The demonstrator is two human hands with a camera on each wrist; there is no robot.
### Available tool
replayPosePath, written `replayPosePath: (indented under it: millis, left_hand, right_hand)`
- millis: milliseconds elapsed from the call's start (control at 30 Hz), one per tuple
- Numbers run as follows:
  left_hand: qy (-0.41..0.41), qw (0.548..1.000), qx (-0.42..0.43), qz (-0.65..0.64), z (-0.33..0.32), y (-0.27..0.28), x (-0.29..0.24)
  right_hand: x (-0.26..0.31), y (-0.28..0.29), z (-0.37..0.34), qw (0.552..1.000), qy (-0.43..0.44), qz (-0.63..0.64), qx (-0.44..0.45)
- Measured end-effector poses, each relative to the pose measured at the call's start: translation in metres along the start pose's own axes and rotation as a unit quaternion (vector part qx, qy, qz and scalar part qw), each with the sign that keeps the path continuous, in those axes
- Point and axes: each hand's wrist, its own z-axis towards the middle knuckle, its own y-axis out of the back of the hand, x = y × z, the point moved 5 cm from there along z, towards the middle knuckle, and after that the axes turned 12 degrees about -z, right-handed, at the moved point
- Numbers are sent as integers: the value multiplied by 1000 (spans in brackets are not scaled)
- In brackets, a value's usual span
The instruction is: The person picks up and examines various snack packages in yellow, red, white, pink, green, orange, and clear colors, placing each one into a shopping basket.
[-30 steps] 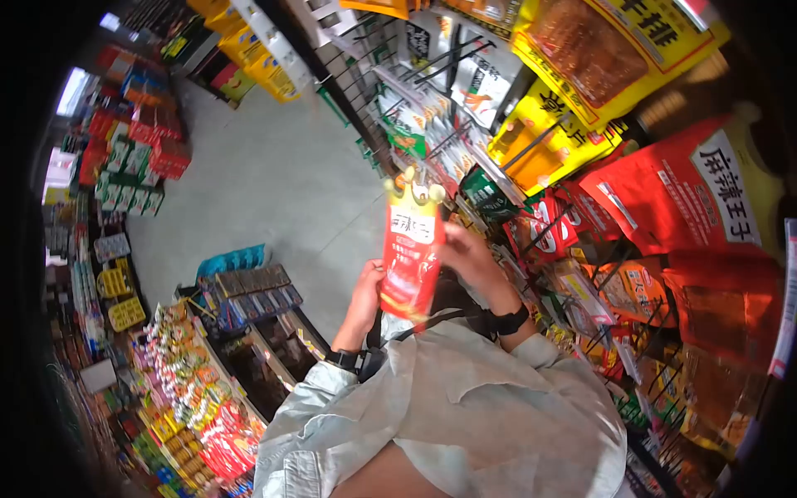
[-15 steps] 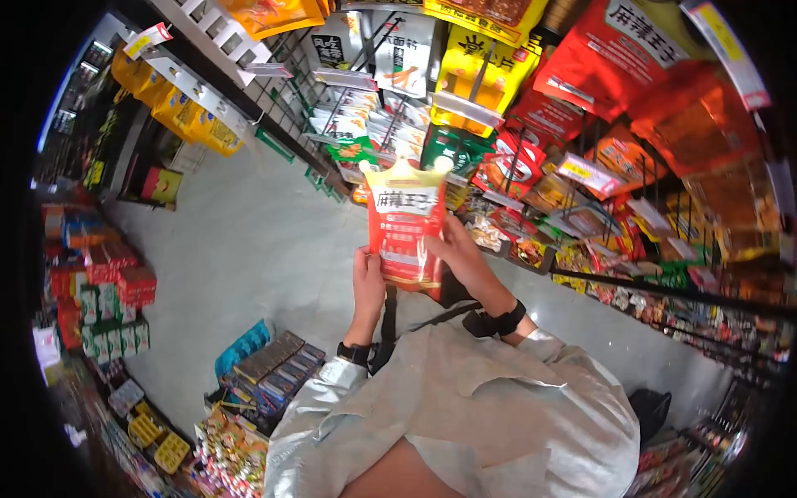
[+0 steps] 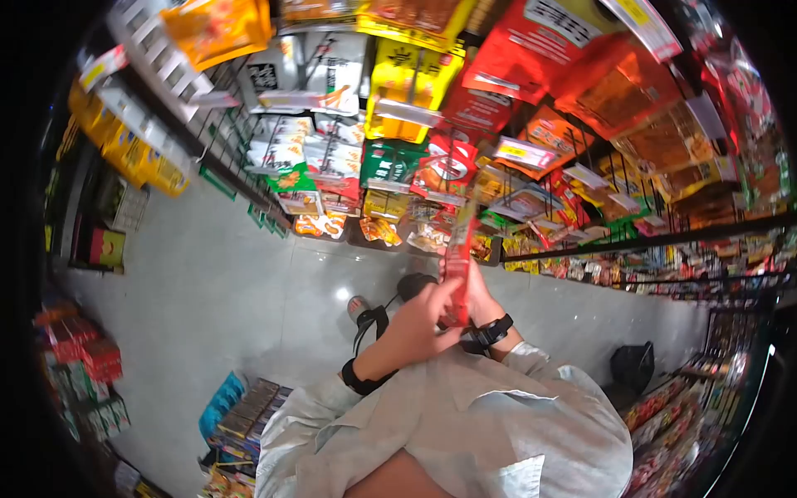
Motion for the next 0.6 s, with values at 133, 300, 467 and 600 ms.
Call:
replayPosePath:
  millis: [133, 300, 467, 600]
  left_hand:
    - [40, 987, -145, -53, 18, 15, 30]
    - [107, 991, -59, -48, 68, 16, 67]
    - [64, 988, -74, 116, 135, -3, 69]
    - [65, 977, -84, 184, 169, -11, 76]
  right_hand:
    - [53, -22, -20, 983, 85, -47, -154]
    - [100, 32, -10, 957, 192, -131, -174]
    - [162, 60, 8, 933, 252, -213, -146]
    - [191, 76, 18, 936, 265, -218, -78]
